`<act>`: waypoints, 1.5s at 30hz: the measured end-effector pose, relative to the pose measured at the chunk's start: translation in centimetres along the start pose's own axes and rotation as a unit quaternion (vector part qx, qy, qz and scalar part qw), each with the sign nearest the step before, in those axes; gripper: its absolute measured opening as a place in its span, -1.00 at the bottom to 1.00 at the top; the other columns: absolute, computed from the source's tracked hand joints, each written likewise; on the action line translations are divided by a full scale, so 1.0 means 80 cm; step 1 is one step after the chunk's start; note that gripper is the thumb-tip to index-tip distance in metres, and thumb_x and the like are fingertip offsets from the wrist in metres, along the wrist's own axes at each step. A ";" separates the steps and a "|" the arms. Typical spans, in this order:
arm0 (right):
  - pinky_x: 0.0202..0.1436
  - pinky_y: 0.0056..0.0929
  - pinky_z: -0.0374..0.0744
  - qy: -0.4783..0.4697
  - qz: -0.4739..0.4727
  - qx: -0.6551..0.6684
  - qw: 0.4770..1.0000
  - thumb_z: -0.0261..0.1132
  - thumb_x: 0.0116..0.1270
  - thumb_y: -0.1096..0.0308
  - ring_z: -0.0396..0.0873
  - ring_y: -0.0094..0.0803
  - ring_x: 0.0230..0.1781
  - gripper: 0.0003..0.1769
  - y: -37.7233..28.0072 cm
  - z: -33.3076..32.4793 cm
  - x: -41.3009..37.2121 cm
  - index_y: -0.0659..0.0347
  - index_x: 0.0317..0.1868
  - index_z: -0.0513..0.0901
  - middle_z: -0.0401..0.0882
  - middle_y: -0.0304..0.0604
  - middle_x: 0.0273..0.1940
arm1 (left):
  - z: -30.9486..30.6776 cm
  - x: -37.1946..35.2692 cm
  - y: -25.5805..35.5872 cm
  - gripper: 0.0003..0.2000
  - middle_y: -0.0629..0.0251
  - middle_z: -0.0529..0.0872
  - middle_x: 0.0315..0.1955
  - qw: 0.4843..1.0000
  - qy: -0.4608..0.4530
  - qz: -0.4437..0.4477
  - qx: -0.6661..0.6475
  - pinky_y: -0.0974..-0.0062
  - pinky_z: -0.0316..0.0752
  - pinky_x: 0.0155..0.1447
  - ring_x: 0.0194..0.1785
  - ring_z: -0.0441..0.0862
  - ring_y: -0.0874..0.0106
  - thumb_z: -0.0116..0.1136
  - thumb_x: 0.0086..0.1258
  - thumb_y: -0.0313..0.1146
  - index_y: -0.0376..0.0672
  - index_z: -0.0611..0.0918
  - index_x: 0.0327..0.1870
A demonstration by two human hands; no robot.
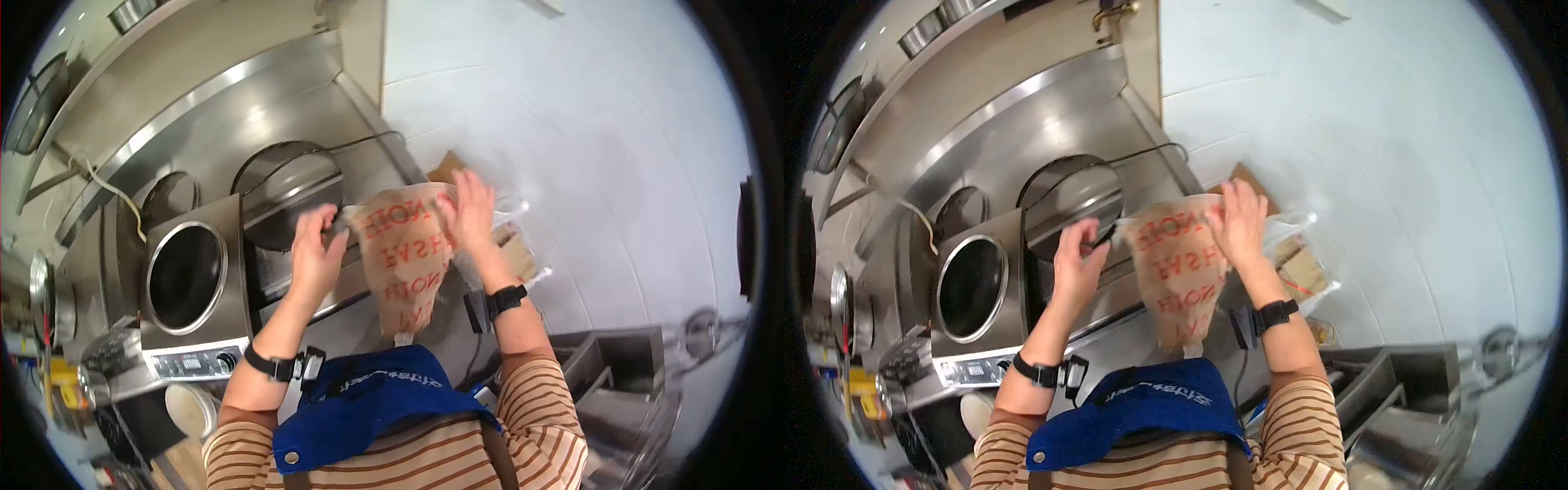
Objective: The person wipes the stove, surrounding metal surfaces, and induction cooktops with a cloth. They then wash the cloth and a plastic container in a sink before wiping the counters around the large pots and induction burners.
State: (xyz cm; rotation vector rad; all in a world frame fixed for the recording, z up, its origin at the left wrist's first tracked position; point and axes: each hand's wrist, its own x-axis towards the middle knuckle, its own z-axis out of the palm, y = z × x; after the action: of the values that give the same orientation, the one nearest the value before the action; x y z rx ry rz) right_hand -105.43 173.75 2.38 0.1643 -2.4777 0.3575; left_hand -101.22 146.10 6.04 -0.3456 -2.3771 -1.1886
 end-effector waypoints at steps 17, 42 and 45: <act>0.41 0.02 -0.01 -0.389 -0.322 0.279 0.817 0.15 0.21 0.03 0.12 0.05 0.36 -0.30 -0.305 0.155 -0.140 0.39 0.21 0.34 0.23 0.22 0.26 | -0.055 -0.331 -0.065 -0.84 0.19 0.68 -0.40 0.875 -0.170 -0.451 -0.045 0.50 0.55 -0.21 -0.35 0.64 0.42 0.21 0.22 -0.44 -0.23 0.61 -0.19; -0.32 -0.31 0.49 -0.122 0.241 0.426 0.864 0.10 0.38 0.30 0.55 -0.06 -0.43 -0.77 0.020 0.115 0.127 0.29 -0.30 0.58 0.59 0.00 -0.37 | -0.009 -0.378 -0.159 -0.85 0.19 0.69 -0.51 0.834 -0.092 -0.544 0.016 0.42 0.55 -0.23 -0.39 0.66 0.33 0.24 0.13 -0.36 -0.16 0.63 -0.30; -0.29 -0.29 0.50 -0.169 0.071 0.424 0.887 0.13 0.34 0.28 0.55 -0.11 -0.38 -0.78 -0.002 0.077 0.162 0.27 -0.29 0.56 0.57 -0.04 -0.36 | 0.015 -0.359 -0.153 -0.84 0.18 0.69 -0.52 0.814 -0.087 -0.574 -0.019 0.42 0.54 -0.23 -0.40 0.67 0.34 0.23 0.15 -0.33 -0.17 0.63 -0.30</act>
State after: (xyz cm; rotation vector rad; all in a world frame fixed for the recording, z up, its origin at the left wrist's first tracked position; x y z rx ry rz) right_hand -119.27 171.34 5.48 0.4273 -2.4864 1.5822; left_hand -81.78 139.22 -17.46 1.2164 -2.7172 -1.6851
